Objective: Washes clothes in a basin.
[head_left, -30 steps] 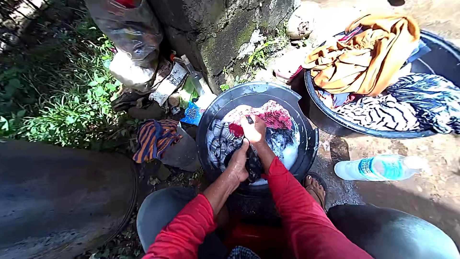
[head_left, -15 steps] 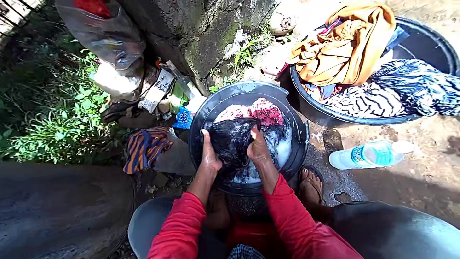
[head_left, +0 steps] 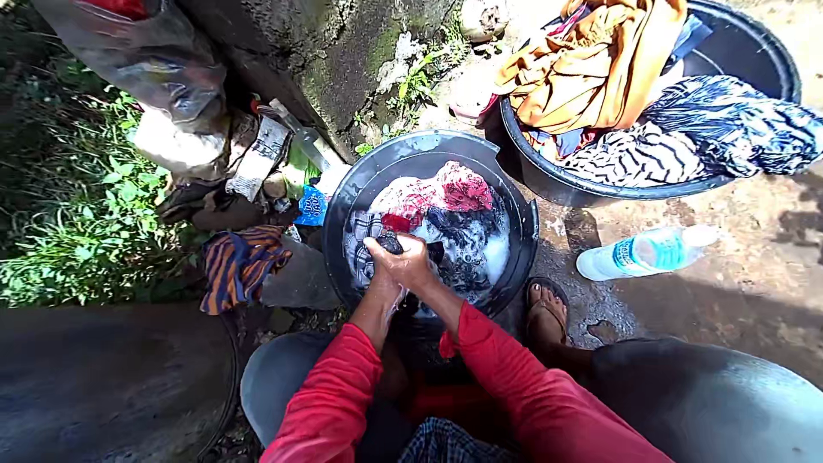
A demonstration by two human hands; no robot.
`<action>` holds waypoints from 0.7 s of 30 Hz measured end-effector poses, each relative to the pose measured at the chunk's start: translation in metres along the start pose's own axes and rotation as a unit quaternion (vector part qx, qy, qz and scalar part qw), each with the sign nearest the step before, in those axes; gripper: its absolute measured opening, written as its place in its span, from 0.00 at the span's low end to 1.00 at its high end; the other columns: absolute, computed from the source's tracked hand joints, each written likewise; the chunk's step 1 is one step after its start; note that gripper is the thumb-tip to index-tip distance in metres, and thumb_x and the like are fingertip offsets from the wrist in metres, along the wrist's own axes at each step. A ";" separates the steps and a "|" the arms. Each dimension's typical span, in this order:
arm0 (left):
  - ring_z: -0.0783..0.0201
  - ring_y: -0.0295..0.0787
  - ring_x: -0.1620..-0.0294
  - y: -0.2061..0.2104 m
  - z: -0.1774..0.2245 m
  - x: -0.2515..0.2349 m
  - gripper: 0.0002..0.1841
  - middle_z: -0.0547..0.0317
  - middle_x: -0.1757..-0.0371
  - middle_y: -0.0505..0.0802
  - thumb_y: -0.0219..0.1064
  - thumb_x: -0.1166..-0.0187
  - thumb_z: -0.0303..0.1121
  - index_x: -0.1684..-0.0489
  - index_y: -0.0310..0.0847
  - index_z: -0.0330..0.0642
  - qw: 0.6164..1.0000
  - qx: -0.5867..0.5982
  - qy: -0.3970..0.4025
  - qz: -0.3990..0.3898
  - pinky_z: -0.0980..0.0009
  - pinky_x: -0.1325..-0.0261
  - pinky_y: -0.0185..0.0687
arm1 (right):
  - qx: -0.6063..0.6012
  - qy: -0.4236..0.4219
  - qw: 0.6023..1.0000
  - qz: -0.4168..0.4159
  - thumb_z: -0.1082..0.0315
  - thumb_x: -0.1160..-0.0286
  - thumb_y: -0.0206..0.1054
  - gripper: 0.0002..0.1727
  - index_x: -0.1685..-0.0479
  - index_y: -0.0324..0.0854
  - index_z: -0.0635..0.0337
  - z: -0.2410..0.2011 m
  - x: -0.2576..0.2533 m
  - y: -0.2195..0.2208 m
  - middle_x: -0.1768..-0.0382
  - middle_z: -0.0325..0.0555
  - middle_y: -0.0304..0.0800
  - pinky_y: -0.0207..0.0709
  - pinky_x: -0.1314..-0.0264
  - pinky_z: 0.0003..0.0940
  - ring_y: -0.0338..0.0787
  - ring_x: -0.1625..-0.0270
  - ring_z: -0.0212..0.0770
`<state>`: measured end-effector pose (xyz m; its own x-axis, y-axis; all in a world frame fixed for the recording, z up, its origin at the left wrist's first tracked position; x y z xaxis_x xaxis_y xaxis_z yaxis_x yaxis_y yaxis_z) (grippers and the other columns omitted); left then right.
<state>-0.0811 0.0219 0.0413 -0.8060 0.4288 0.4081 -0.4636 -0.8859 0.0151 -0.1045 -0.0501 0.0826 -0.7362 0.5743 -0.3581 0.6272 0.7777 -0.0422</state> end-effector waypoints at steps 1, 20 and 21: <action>0.62 0.86 0.53 0.004 0.009 0.008 0.23 0.52 0.51 0.89 0.41 0.05 0.46 0.37 0.77 0.41 0.995 0.075 -0.038 0.052 0.62 0.52 0.83 | 0.055 0.071 0.996 -0.006 0.46 0.27 0.73 0.29 0.71 0.87 0.71 0.026 -0.018 -0.020 0.72 0.59 0.89 0.81 0.59 0.57 0.90 0.65 0.54; 0.65 0.92 0.50 -0.046 0.013 -0.022 0.27 0.61 0.52 0.93 0.43 0.10 0.61 0.37 0.78 0.52 0.974 0.208 0.089 0.027 0.61 0.48 0.91 | -0.192 0.045 0.978 -0.074 0.81 0.24 0.52 0.24 0.30 0.78 0.77 0.056 -0.011 -0.057 0.18 0.60 0.73 0.66 0.15 0.40 0.74 0.17 0.44; 0.65 0.91 0.53 -0.029 -0.006 -0.031 0.28 0.60 0.54 0.93 0.43 0.10 0.61 0.37 0.78 0.50 0.982 0.182 0.023 0.048 0.62 0.50 0.90 | -0.196 0.013 0.978 -0.062 0.77 0.24 0.51 0.23 0.33 0.79 0.79 0.032 -0.007 -0.042 0.20 0.62 0.75 0.68 0.16 0.40 0.76 0.19 0.45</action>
<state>-0.0448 0.0358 0.0229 -0.8594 0.3396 0.3822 -0.2281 -0.9237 0.3078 -0.1178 -0.0952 0.0573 -0.8103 0.4712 -0.3486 0.3901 0.8774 0.2793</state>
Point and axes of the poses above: each hand's wrist, its own x-axis away from the middle knuckle, its own y-axis out of the palm, z = x × y, the point moved 8 cm from there along -x, towards the middle knuckle
